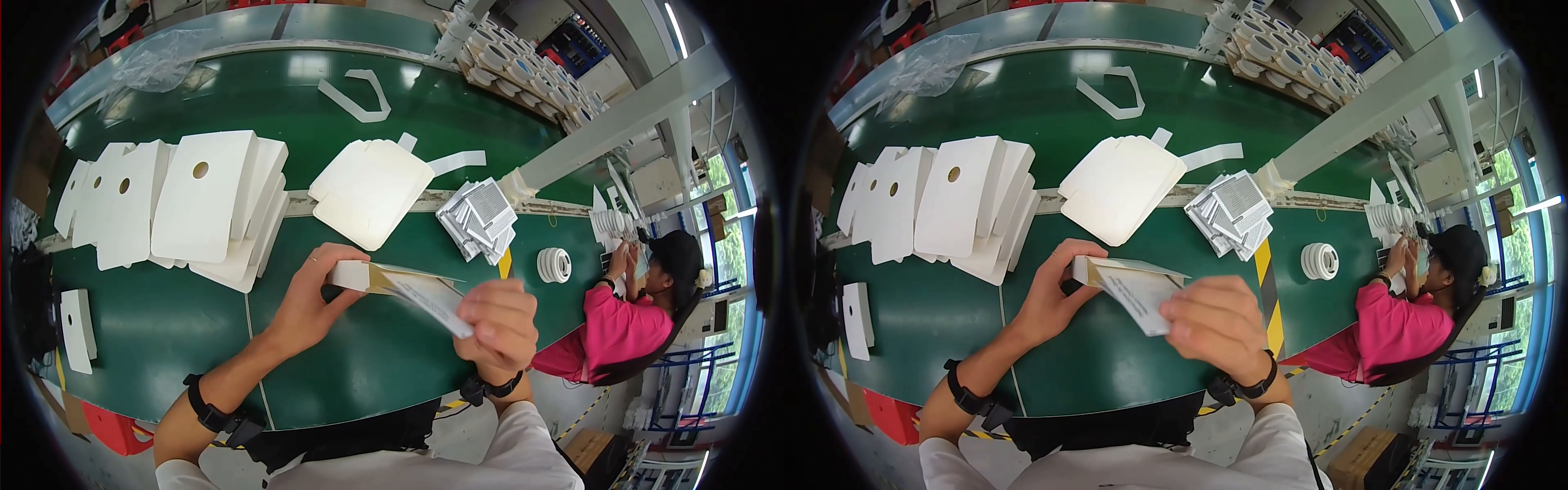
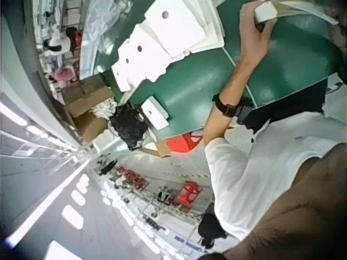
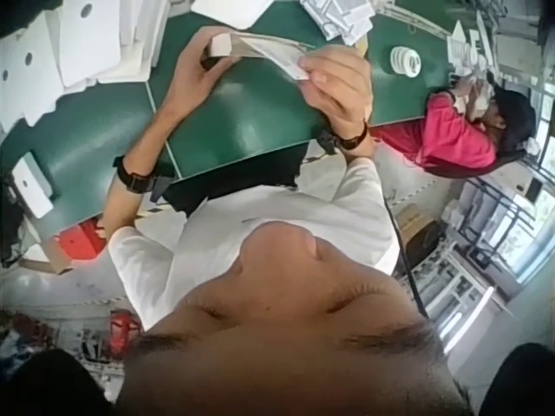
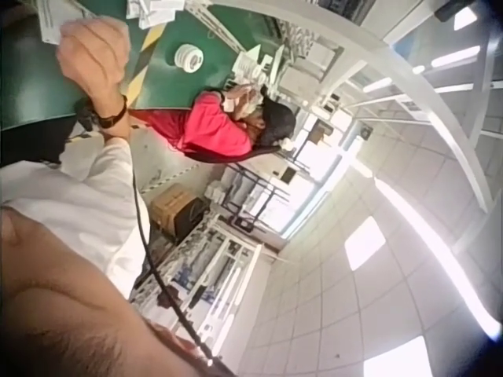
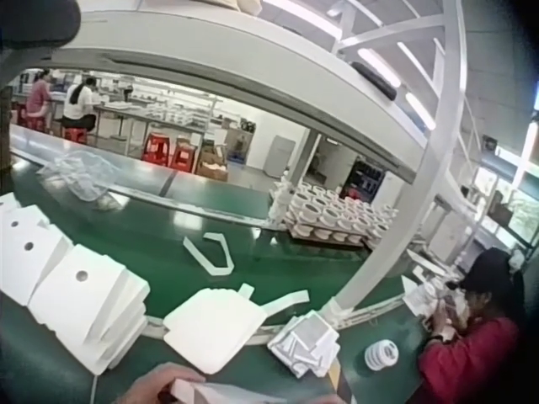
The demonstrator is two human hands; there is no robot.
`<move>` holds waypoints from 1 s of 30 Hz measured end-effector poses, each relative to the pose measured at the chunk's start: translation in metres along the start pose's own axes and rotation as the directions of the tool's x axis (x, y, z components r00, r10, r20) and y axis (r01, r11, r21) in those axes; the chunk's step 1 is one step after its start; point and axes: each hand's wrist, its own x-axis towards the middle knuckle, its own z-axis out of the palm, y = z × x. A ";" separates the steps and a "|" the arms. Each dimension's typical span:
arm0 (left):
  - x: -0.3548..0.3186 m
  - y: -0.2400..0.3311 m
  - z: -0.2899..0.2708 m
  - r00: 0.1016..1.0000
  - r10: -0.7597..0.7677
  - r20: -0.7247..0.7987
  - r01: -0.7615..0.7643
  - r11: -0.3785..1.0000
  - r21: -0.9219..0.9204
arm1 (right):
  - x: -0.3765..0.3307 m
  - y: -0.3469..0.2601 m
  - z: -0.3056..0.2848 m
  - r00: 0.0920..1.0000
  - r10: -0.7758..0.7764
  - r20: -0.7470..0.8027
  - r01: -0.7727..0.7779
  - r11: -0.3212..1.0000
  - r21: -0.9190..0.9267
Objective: The person folds a white cardboard box by hand, inserts a paper manual, and then places a white plastic device inside before closing the box.
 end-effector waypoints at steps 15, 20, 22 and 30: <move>-0.002 -0.002 0.002 1.000 0.012 -0.025 -0.015 0.996 -0.089 | -0.002 0.019 0.017 0.994 0.103 -0.047 -0.103 0.995 -0.014; 0.002 0.000 0.003 0.988 0.133 -0.083 -0.141 0.986 -0.092 | 0.004 0.037 0.033 0.989 0.124 -0.076 -0.100 0.961 0.258; 0.002 0.000 0.001 0.975 0.190 -0.111 -0.198 0.978 -0.070 | 0.004 0.040 0.035 0.988 0.145 0.047 -0.152 0.972 0.181; 0.001 -0.009 0.007 0.969 0.003 -0.245 -0.115 0.890 -0.442 | -0.002 0.039 0.035 0.925 0.246 0.288 -0.276 0.959 0.066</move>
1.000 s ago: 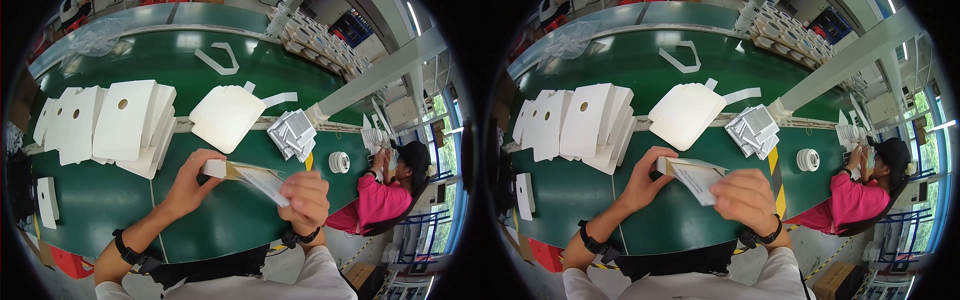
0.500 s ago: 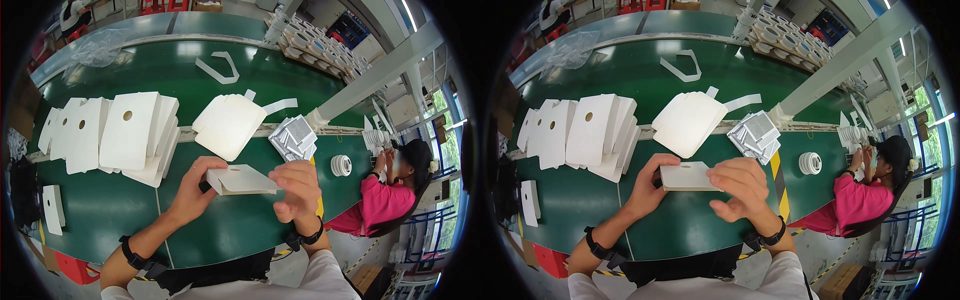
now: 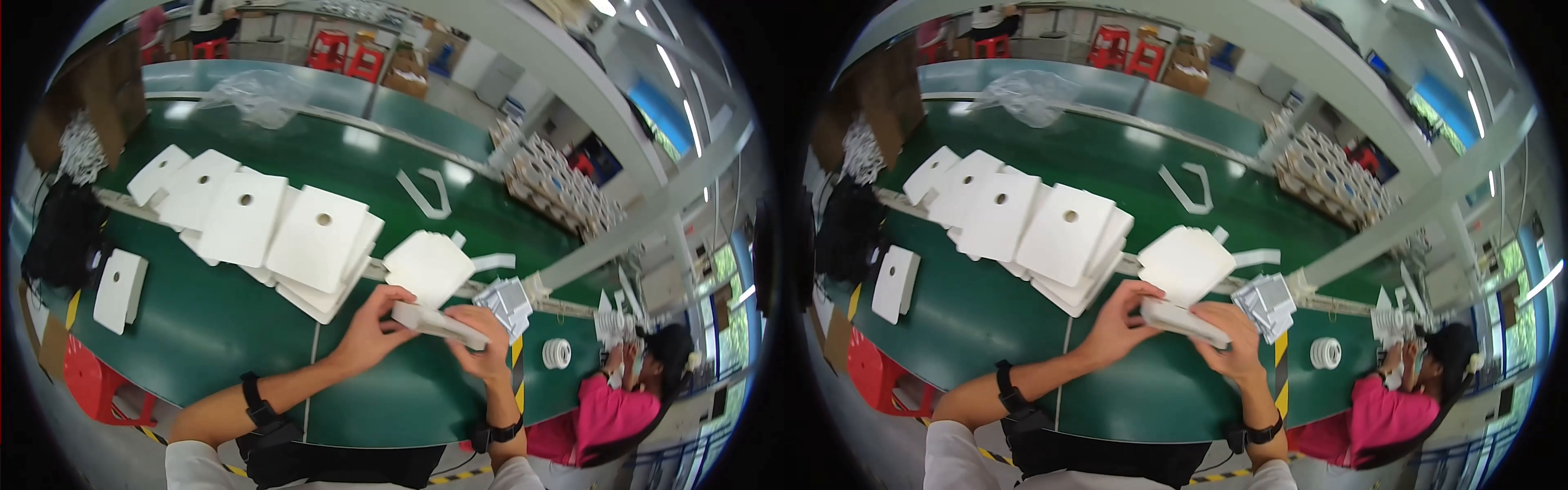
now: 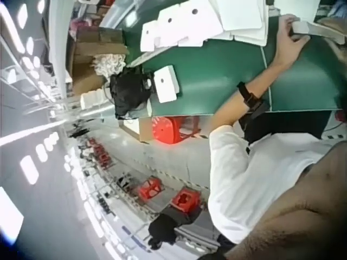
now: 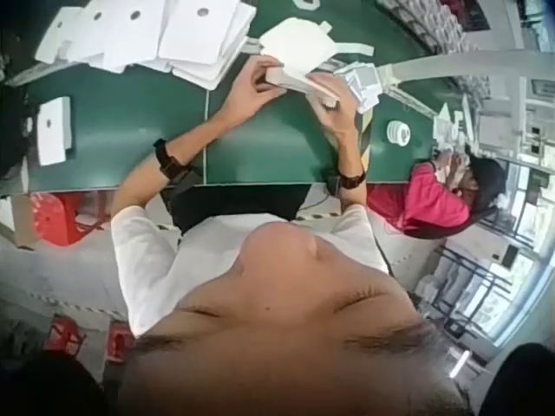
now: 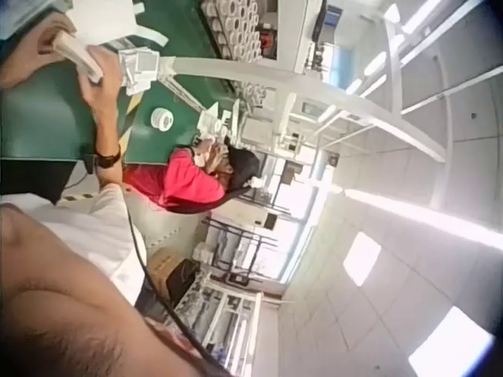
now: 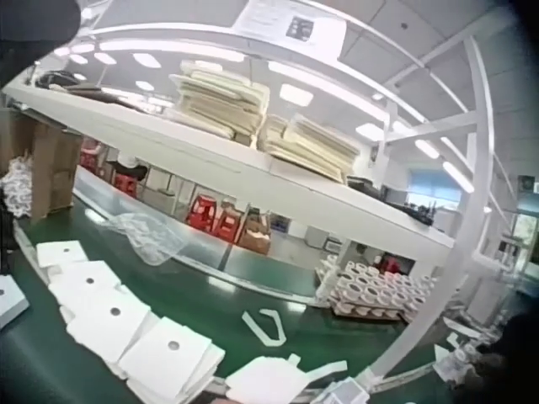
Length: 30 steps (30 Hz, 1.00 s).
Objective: The person folds a white cardboard box by hand, inserts a paper manual, and then places a white plastic device inside before closing the box.
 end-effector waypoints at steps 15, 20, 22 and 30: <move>-0.007 -0.017 -0.006 0.967 0.152 0.202 -0.220 0.902 0.372 | 0.139 -0.025 0.066 0.956 -0.281 0.080 0.291 0.941 -0.170; -0.006 -0.011 -0.010 0.952 0.064 0.299 -0.205 0.860 0.468 | 0.068 0.033 0.060 0.992 0.123 0.009 -0.117 0.965 -0.234; -0.007 -0.008 -0.008 0.957 0.017 0.288 -0.145 0.891 0.430 | 0.037 0.048 0.065 0.986 0.168 0.014 -0.153 0.926 -0.346; -0.006 -0.007 -0.007 0.953 -0.080 0.293 -0.053 0.907 0.418 | 0.015 0.049 0.062 0.924 0.382 0.032 -0.343 0.859 -0.379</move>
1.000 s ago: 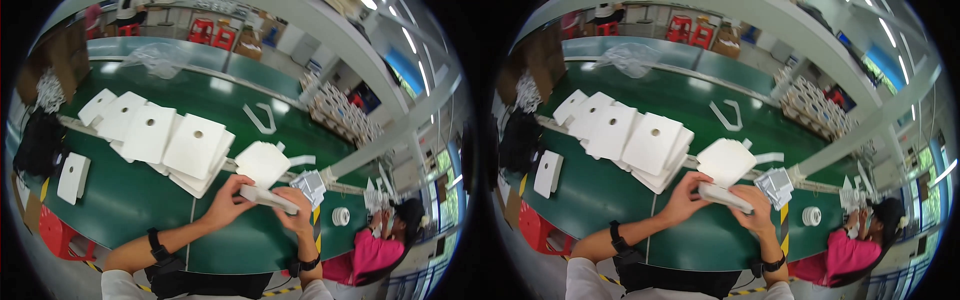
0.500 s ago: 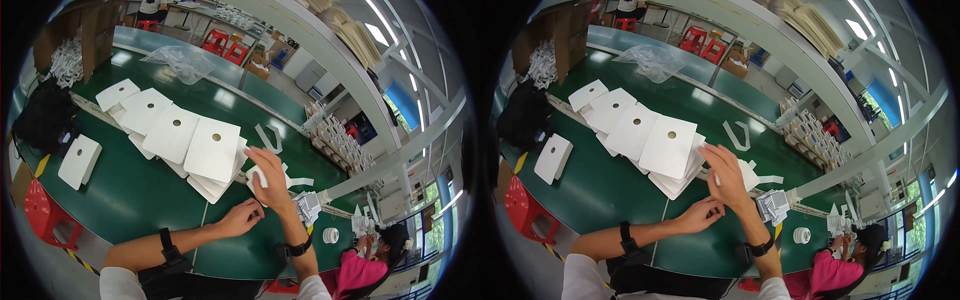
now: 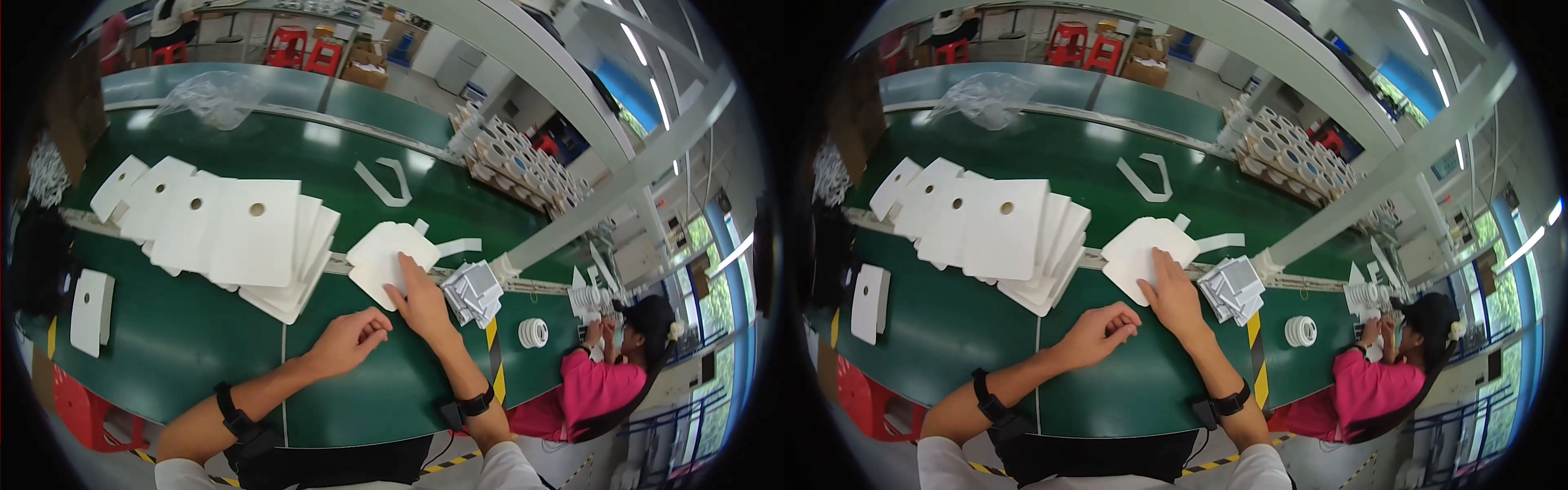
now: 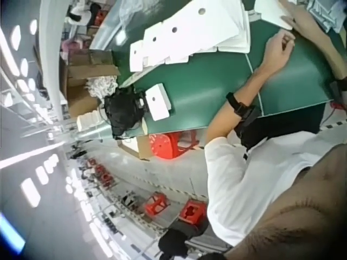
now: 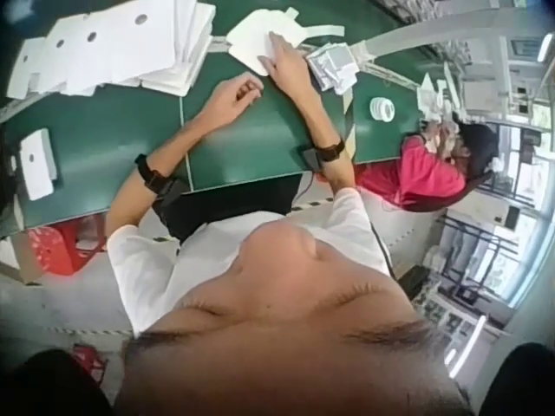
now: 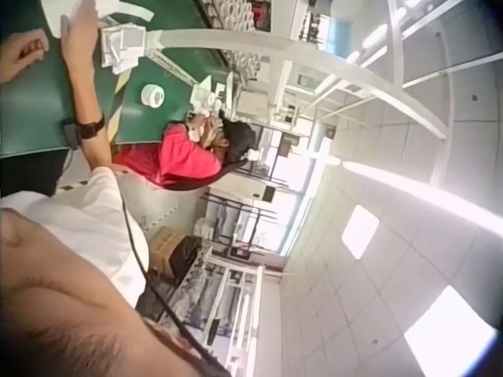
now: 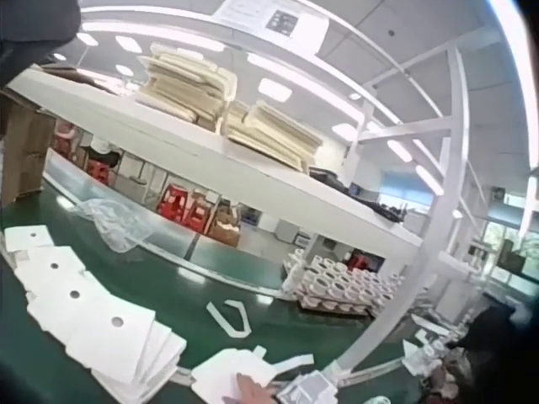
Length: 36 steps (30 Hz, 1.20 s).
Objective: The person folds a white cardboard box by hand, inserts a paper manual, and then places a white plastic device inside before closing the box.
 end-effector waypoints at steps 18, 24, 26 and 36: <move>0.011 0.016 -0.015 0.972 -0.233 0.038 0.234 0.926 -0.297 | -0.011 0.012 -0.027 0.987 0.118 -0.110 -0.129 0.987 -0.098; 0.011 0.018 -0.016 0.979 -0.184 0.084 0.171 0.529 -0.831 | -0.016 -0.007 -0.050 0.973 0.077 -0.217 -0.065 0.996 0.063; 0.012 0.022 -0.016 0.988 -0.125 0.088 0.125 0.337 -0.933 | -0.029 -0.015 -0.049 0.967 0.017 -0.254 0.013 0.993 0.116; -0.011 0.016 -0.027 0.938 -0.251 0.240 0.346 0.613 -0.711 | -0.042 -0.052 -0.040 0.964 -0.232 -0.130 0.264 0.896 0.358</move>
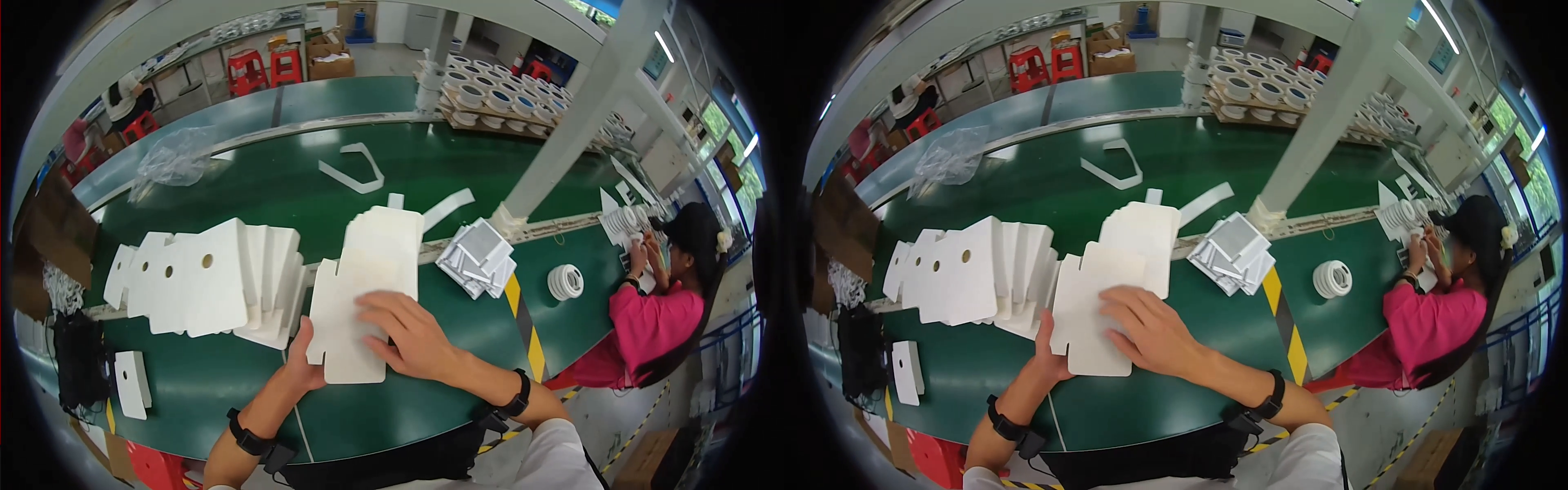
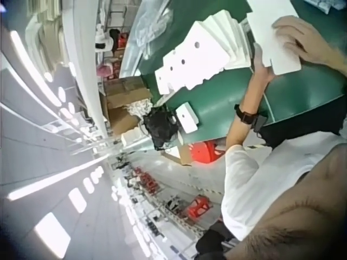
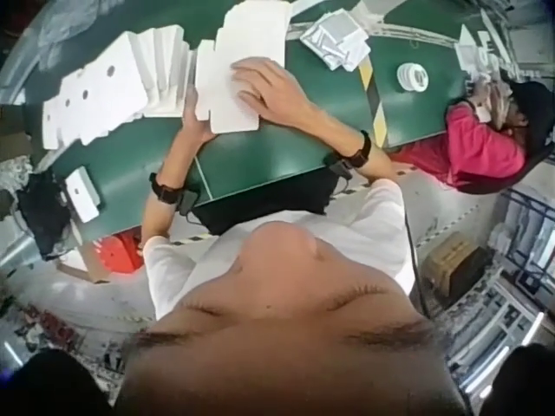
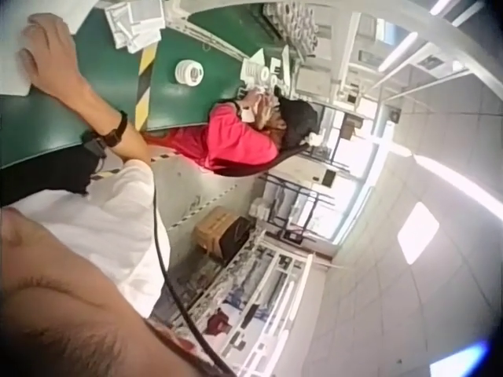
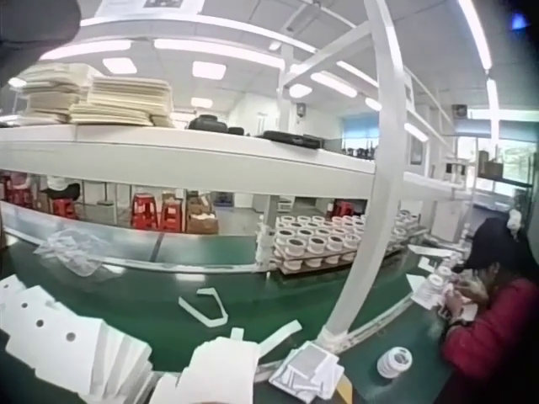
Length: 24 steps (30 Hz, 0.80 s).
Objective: The person folds a white cardboard box by hand, inserts a paper manual, and then places a white plastic device inside before closing the box.
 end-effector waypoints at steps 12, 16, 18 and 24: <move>-0.008 -0.010 -0.022 0.990 0.053 -0.134 -0.055 0.998 -0.012 | -0.002 0.017 0.006 0.968 0.120 -0.221 -0.084 0.983 0.165; -0.007 -0.016 -0.031 0.996 0.079 0.050 -0.077 0.996 -0.049 | -0.008 0.017 0.002 0.964 0.171 -0.204 -0.086 0.925 0.371; -0.008 -0.018 -0.035 0.997 0.048 0.054 -0.047 0.998 -0.032 | -0.009 0.014 0.001 0.958 0.169 -0.231 -0.048 0.891 0.451; -0.010 -0.022 -0.039 0.997 -0.024 0.067 0.023 1.000 0.014 | -0.009 0.015 -0.017 0.987 0.104 -0.123 -0.025 0.854 0.520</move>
